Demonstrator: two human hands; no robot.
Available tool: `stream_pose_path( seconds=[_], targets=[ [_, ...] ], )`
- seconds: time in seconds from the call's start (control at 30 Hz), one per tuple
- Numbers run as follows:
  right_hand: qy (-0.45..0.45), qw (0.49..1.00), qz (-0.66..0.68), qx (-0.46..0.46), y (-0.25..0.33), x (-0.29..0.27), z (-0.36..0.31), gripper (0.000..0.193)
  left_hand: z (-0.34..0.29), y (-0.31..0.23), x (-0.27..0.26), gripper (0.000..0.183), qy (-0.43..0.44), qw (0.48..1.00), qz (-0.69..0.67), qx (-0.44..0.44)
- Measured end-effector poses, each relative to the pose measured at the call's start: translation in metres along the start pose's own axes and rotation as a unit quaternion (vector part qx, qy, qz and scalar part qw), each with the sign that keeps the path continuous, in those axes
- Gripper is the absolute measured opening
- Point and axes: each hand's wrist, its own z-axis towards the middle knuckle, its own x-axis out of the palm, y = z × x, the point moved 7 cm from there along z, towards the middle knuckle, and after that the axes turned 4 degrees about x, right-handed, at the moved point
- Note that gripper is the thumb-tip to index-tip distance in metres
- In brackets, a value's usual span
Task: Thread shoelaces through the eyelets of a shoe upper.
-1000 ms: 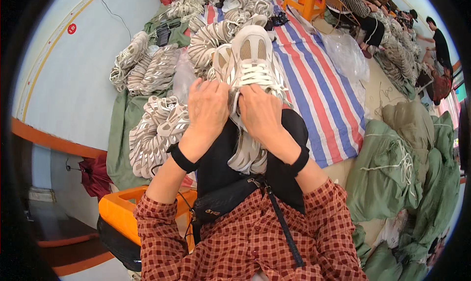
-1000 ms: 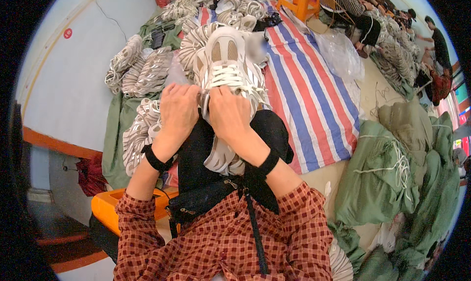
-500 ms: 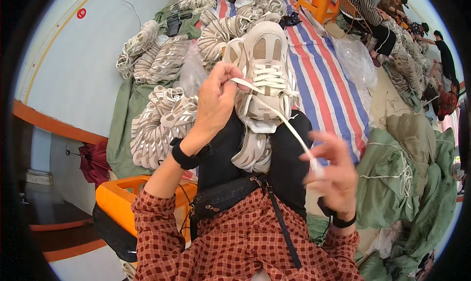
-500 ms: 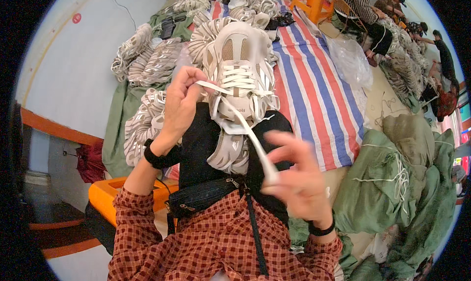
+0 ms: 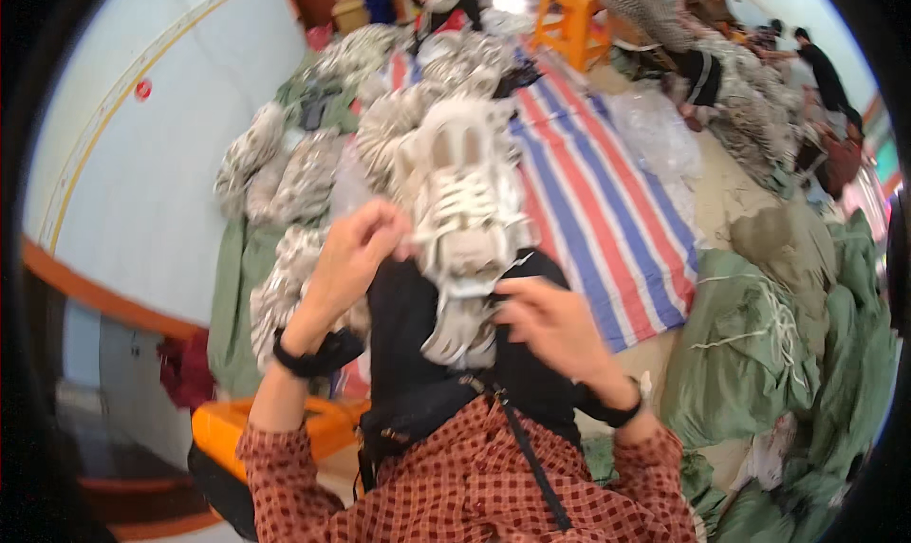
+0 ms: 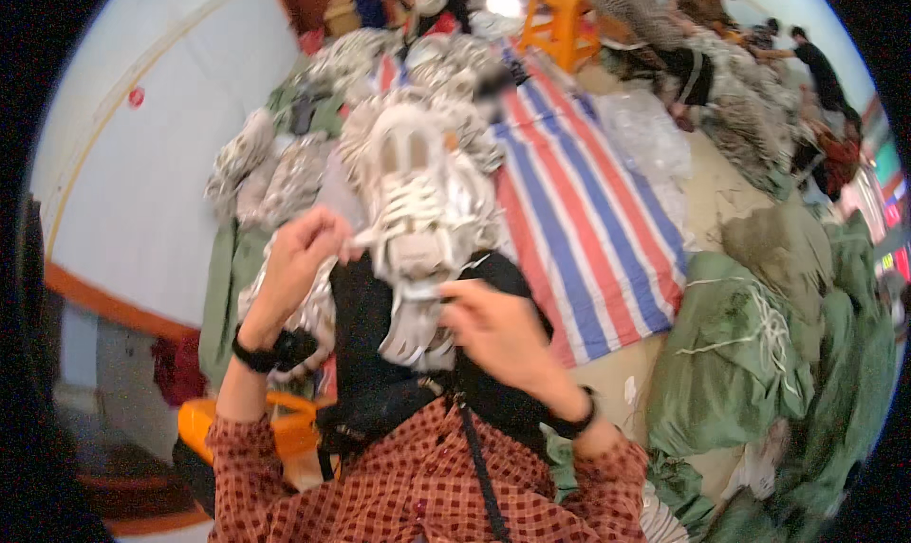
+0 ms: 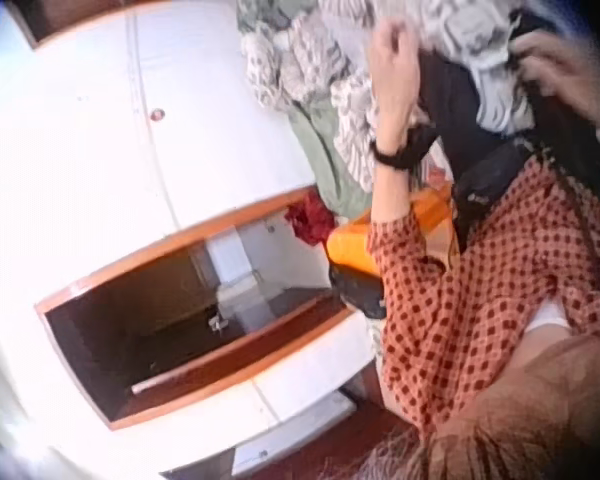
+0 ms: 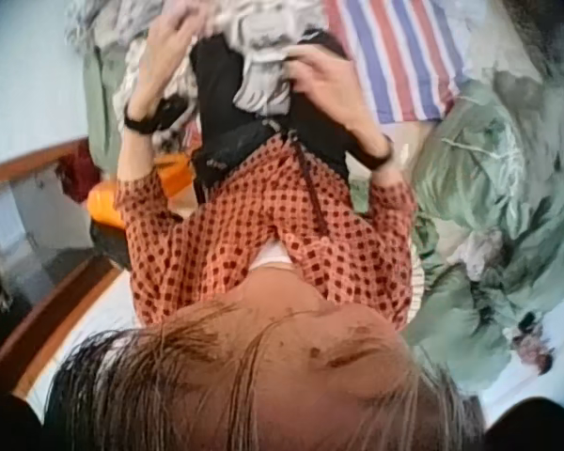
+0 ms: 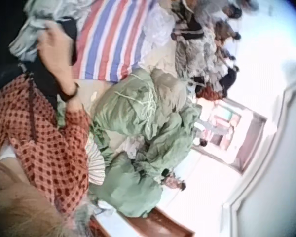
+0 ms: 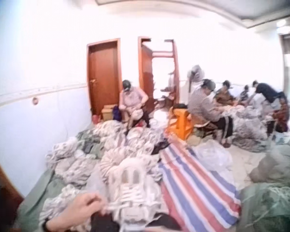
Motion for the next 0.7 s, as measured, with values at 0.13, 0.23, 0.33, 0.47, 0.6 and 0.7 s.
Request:
stream_pose_path(
  seconds=[0.13,0.23,0.33,0.47,0.6,0.7],
  targets=[
    [-0.112,0.939,-0.292,-0.14,0.02,0.06,0.057,0.018,-0.02,0.013,-0.013,0.017,0.033,0.975,0.215,-0.04],
    [-0.105,0.914,-0.375,-0.109,0.015,0.086,0.082,0.021,-0.026,0.03,-0.021,0.015,0.056,0.953,0.294,-0.047],
    [-0.149,0.92,-0.342,-0.117,0.026,0.076,0.084,0.022,-0.019,0.026,-0.016,0.013,0.06,0.972,0.225,0.0],
    [0.02,0.995,-0.054,-0.079,0.016,0.044,0.065,0.011,-0.01,0.024,-0.015,0.01,-0.003,0.995,0.096,-0.019],
    [-0.034,0.995,-0.018,0.09,-0.013,-0.03,-0.002,0.005,-0.008,0.041,-0.004,0.011,0.01,0.992,-0.126,-0.006],
    [-0.193,0.949,-0.247,0.04,-0.025,-0.094,-0.048,0.007,0.004,0.036,0.023,0.014,-0.016,0.993,-0.012,0.115]
  ],
)
